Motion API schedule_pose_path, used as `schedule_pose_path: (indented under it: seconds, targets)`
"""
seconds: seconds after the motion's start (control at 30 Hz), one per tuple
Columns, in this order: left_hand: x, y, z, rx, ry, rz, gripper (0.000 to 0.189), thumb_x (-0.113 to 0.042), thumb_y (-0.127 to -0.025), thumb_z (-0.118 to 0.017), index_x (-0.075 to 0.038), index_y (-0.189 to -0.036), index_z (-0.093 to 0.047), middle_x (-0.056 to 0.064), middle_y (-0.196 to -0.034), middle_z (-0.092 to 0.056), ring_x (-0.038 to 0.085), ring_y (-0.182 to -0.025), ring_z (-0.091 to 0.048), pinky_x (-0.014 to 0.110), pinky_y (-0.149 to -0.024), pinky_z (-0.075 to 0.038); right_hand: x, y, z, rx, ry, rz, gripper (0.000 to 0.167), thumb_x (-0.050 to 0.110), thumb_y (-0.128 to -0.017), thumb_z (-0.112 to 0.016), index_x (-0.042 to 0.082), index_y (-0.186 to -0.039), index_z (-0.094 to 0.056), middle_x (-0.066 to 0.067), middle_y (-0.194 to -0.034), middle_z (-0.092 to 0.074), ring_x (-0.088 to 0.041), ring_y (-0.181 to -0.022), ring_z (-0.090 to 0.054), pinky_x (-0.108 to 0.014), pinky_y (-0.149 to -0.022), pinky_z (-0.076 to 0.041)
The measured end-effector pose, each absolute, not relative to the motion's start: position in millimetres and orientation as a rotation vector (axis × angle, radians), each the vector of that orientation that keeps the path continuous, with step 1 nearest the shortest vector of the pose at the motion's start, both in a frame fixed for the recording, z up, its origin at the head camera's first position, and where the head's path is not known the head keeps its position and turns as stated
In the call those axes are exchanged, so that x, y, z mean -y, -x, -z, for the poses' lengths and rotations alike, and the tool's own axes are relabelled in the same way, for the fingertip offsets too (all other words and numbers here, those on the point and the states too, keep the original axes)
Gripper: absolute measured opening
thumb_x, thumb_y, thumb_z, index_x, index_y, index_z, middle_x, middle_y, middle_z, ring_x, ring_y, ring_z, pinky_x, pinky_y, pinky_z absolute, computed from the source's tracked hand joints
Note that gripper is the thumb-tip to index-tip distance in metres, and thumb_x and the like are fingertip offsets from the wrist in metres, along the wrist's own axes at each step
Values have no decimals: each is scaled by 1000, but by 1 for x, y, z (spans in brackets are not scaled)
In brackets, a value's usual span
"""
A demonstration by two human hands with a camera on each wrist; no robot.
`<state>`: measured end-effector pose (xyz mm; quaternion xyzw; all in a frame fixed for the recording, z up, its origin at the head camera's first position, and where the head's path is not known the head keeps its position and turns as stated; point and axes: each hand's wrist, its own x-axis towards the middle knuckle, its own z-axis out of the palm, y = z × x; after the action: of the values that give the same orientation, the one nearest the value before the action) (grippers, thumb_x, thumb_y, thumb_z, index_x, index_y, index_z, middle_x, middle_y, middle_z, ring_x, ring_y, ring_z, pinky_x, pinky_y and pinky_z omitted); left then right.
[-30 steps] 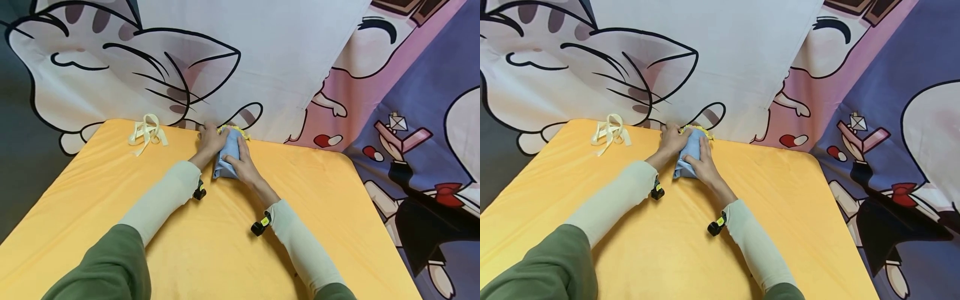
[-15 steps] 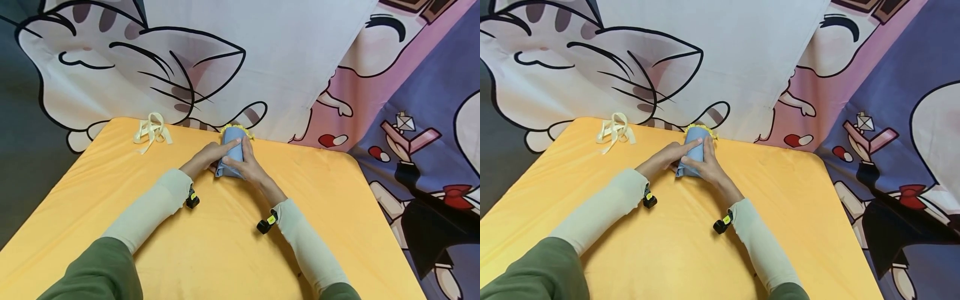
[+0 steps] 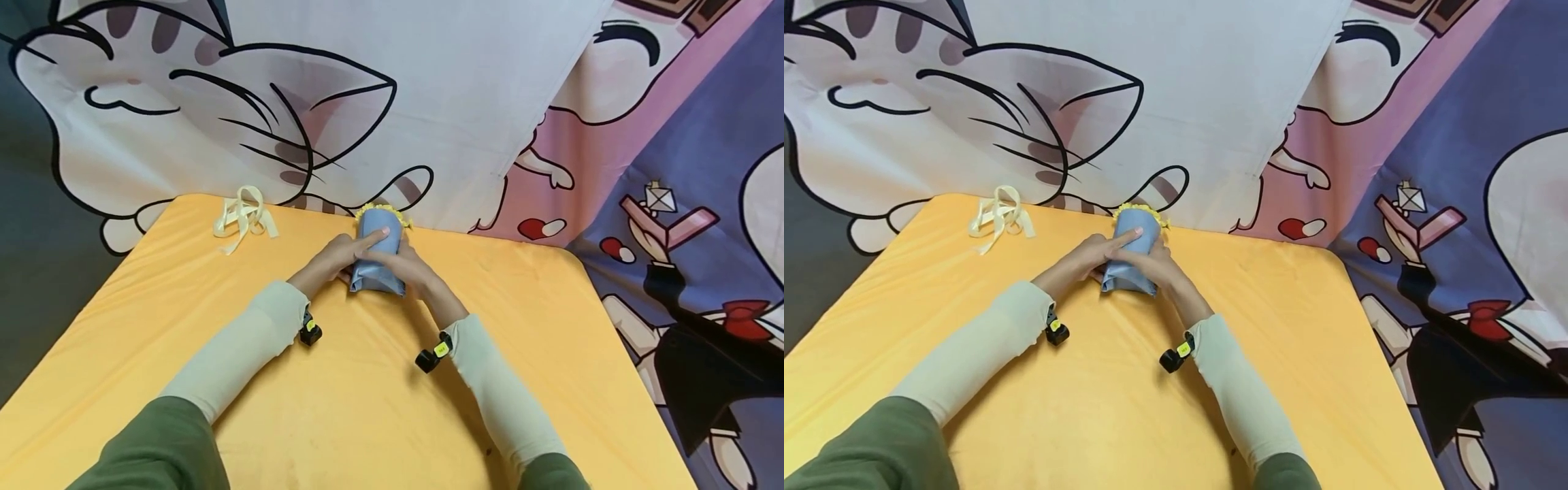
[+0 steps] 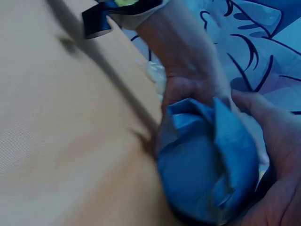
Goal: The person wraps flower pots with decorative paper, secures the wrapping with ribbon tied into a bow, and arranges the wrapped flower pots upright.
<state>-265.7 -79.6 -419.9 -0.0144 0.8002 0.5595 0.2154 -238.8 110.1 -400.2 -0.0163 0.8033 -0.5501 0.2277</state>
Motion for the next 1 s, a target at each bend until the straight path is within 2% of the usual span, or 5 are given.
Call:
schedule_pose_path:
  seconds: [0.1, 0.2, 0.37, 0.53, 1.0]
  targets:
    - [82, 267, 420, -2234, 39, -1546, 104, -88, -95, -64, 7, -136, -67, 20, -116, -74, 24, -80, -75, 36, -66, -64, -110, 248, 392, -2133, -3, 1501, 106, 53, -100, -79, 5, -176, -24, -23, -159, -59, -35, -134, -69, -49, -115, -58]
    - [85, 271, 419, -2198, 38, -1532, 105, -90, -94, -64, 6, -138, -66, 17, -117, -72, 22, -83, -75, 35, -69, -65, -110, 256, 388, -2088, -63, 1470, 91, 47, -98, -84, 1, -165, -42, -18, -142, -71, -29, -119, -75, -42, -104, -63]
    - [100, 281, 420, -1896, 43, -1574, 90, -70, -104, -70, 8, -149, -60, 22, -136, -72, 25, -104, -77, 37, -91, -70, -111, 264, 386, -2037, -123, 1458, 94, 43, -96, -88, 2, -166, -39, -17, -146, -69, -30, -125, -72, -46, -114, -59]
    - [108, 284, 425, -1700, 66, -1651, 78, -45, -113, -68, 13, -160, -47, 32, -155, -60, 35, -128, -70, 49, -116, -62, -120, 269, 390, -1974, -122, 1467, 85, 42, -100, -85, -2, -160, -44, -19, -146, -68, -29, -123, -72, -47, -119, -58]
    - [109, 282, 425, -1641, 123, -1725, 75, -34, -113, -69, 17, -162, -42, 38, -165, -50, 47, -147, -62, 55, -119, -56, -149, 282, 393, -1827, -143, 1402, 74, 46, -109, -70, -1, -160, -43, -17, -130, -64, -26, -105, -72, -36, -82, -69]
